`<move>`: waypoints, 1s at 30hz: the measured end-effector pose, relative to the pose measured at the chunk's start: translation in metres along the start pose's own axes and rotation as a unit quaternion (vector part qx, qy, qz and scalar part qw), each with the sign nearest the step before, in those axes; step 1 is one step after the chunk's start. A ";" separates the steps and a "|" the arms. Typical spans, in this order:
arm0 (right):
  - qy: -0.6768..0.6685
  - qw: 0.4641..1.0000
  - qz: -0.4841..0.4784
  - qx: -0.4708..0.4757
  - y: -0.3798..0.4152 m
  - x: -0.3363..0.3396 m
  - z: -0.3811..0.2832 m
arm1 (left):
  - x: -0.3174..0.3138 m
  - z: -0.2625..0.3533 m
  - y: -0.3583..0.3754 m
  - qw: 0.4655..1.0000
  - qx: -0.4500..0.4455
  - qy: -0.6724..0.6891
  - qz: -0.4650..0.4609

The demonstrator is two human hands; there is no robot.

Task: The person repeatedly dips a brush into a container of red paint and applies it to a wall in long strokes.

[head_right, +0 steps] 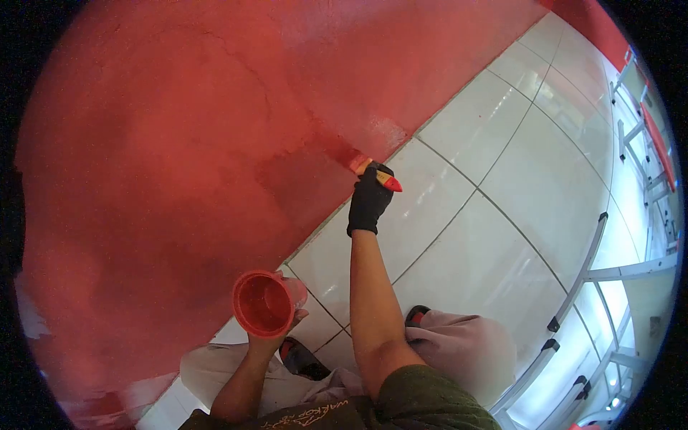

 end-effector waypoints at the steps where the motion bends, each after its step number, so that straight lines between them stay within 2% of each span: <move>1: 0.013 1.000 -0.008 -0.005 0.002 -0.007 -0.002 | 0.000 0.002 0.000 1.000 -0.003 0.007 -0.003; 5: -0.036 0.995 -0.083 0.040 0.009 -0.055 -0.038 | -0.001 -0.002 0.002 1.000 0.006 -0.002 -0.019; 10: -0.088 0.984 -0.131 0.082 0.031 -0.115 -0.103 | 0.003 -0.016 0.001 0.999 0.015 -0.034 0.014; 13: -0.112 0.972 -0.171 0.117 0.041 -0.149 -0.132 | 0.001 -0.006 -0.002 1.000 0.018 -0.004 0.014; 18: -0.225 0.923 -0.253 0.183 0.049 -0.189 -0.187 | 0.002 -0.013 -0.001 0.999 0.020 -0.026 0.018; 19: -0.283 0.914 -0.253 0.144 0.048 -0.191 -0.187 | 0.003 -0.015 0.000 0.999 0.024 -0.034 0.021; 22: -0.267 0.937 -0.203 0.096 0.034 -0.174 -0.148 | 0.002 -0.017 -0.002 0.999 0.041 -0.017 0.029; 25: -0.240 0.962 -0.120 0.058 0.022 -0.118 -0.082 | -0.001 -0.030 0.003 0.999 0.045 -0.031 -0.004; 29: -0.075 0.996 0.001 0.057 0.022 -0.048 -0.050 | -0.003 -0.014 0.002 0.999 0.021 -0.032 0.002; 30: -0.040 0.998 0.015 0.040 0.022 -0.044 -0.053 | -0.006 -0.009 0.000 0.999 0.039 0.021 -0.014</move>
Point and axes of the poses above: each hand's wrist, its own y-axis away from the middle knuckle, its own x-axis out of the back of the hand, z = x × y, the point moved 8 cm from there along -y, towards the middle knuckle, and after that the axes turned 14 degrees about -y, right-handed, at the moved point
